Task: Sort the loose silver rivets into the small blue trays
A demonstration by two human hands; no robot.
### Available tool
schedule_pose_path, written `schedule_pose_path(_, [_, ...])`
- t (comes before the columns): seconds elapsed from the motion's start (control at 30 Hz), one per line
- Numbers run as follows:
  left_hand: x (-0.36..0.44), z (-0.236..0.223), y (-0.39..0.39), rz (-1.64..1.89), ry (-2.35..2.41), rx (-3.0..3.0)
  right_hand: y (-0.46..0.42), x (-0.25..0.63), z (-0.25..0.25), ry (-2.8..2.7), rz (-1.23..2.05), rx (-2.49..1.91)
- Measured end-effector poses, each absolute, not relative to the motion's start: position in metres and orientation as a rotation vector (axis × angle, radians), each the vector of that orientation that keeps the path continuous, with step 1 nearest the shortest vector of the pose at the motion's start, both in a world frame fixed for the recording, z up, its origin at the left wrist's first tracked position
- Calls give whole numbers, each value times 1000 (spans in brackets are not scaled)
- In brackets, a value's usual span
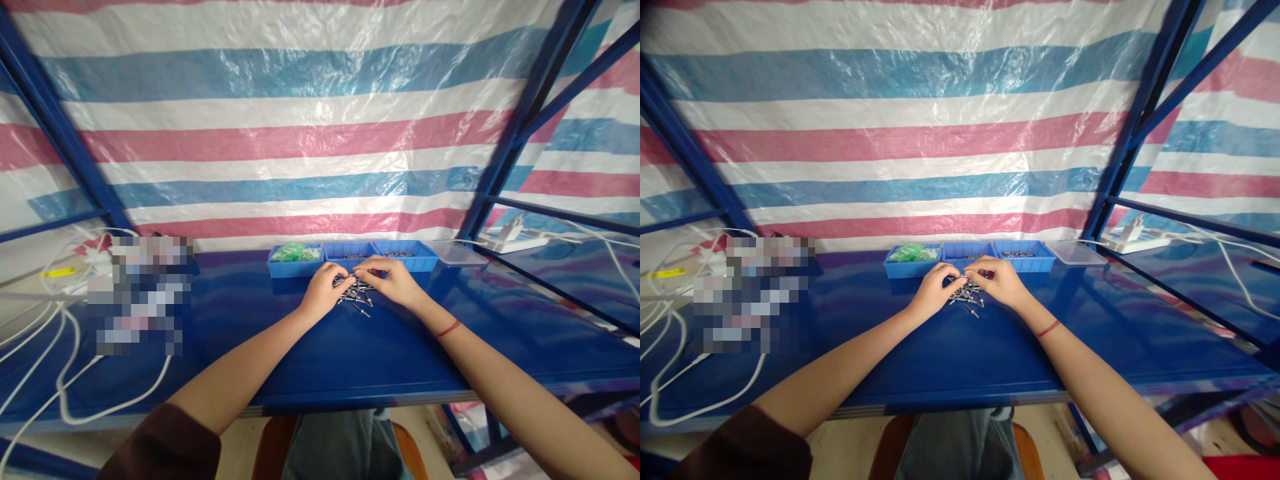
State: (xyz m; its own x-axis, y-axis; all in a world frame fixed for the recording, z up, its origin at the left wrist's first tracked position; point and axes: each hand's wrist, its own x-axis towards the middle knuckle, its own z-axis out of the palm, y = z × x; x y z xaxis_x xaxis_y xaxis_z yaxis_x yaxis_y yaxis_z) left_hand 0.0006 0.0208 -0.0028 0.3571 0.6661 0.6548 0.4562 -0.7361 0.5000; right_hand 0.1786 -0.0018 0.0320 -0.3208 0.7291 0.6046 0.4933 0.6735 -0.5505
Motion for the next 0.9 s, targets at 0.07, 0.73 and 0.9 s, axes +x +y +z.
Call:
schedule_pose_path(0.07, [0, -2, 20, 1364, 1019, 2371, -1, 182, 34, -2000, 321, -969])
schedule_pose_path(0.73, [2, -5, 11, 865, 1152, 2593, 30, 226, 22, -1198, 782, -1408])
schedule_pose_path(0.9, [-1, -8, 11, 709, 1118, 2656, 23, 220, 22, -2045, 484, -1289])
